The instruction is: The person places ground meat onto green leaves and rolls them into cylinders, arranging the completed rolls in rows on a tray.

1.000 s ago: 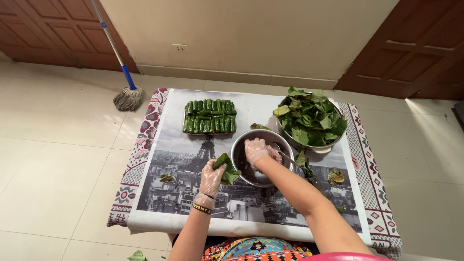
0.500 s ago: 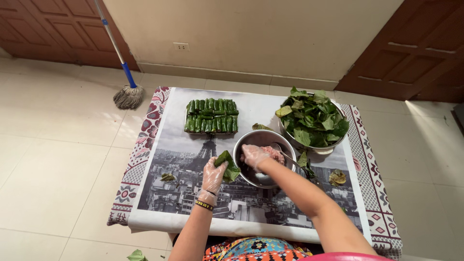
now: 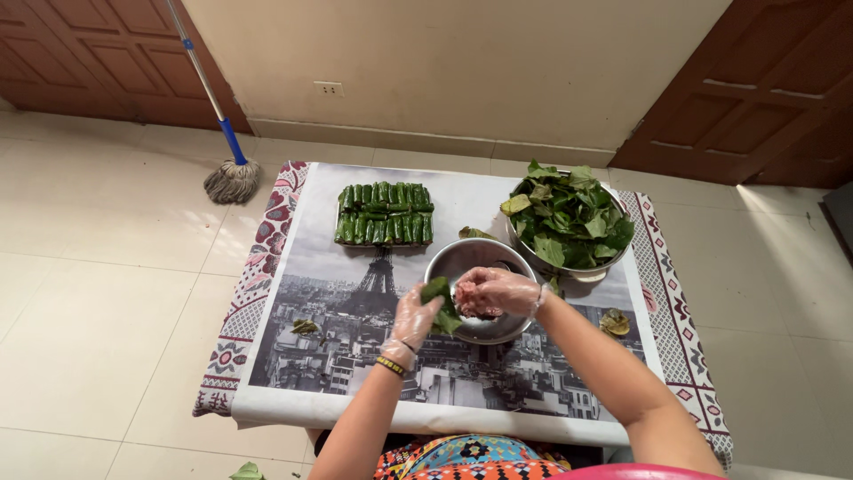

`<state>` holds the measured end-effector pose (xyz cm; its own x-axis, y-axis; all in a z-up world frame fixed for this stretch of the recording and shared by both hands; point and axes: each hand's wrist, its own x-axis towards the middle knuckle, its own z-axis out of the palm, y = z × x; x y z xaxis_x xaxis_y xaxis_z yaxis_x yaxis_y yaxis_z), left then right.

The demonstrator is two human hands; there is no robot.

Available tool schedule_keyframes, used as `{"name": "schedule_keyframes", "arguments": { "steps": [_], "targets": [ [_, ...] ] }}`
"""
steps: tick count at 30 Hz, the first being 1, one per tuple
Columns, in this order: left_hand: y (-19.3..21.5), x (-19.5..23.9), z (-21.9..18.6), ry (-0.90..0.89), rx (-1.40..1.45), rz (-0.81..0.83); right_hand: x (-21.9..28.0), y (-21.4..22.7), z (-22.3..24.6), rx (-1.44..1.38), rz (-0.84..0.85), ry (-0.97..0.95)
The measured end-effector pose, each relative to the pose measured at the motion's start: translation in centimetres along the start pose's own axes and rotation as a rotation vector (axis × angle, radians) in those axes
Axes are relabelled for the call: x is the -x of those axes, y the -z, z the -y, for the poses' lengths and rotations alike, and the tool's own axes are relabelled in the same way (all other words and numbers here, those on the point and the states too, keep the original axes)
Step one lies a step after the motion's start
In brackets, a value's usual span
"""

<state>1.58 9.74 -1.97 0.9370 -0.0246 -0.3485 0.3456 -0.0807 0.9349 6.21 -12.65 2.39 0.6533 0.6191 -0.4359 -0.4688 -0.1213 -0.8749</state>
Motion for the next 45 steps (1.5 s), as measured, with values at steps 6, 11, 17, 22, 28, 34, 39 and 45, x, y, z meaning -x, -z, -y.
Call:
{"name": "schedule_keyframes", "arguments": {
  "steps": [6, 11, 17, 22, 28, 34, 39, 45],
  "targets": [
    [-2.6, 0.5, 0.0, -0.227, 0.036, 0.067, 1.4, -2.0, -0.8, -0.272, -0.034, 0.207],
    [-3.5, 0.4, 0.4, -0.223, 0.257, 0.219, 1.4, -2.8, -2.0, 0.322, -0.418, 0.225],
    [-2.7, 1.9, -1.3, -0.197, 0.427, 0.428, 2.7, -4.7, -2.7, 0.983, -0.618, 0.976],
    [-1.7, 2.5, -1.8, -0.187, 0.284, 0.503, 4.7, -6.3, -1.0, 1.097, -0.679, 1.072],
    [-1.7, 2.5, -1.8, -0.361, -0.073, 0.461, 6.3, -7.2, 1.3, 1.134, -0.537, 1.177],
    [-0.7, 3.5, -3.5, -0.216, 0.182, 0.566, 7.1, -6.6, 1.3, 0.924, -0.483, 1.1],
    [-1.4, 3.6, -3.6, -0.392, -0.032, 0.497, 6.6, -6.7, 0.3, 1.003, -0.607, 1.12],
    [-1.6, 3.6, -3.5, -0.423, -0.159, 0.425, 7.7, -8.9, 2.4, 1.157, -0.709, 1.217]
  ]
}}
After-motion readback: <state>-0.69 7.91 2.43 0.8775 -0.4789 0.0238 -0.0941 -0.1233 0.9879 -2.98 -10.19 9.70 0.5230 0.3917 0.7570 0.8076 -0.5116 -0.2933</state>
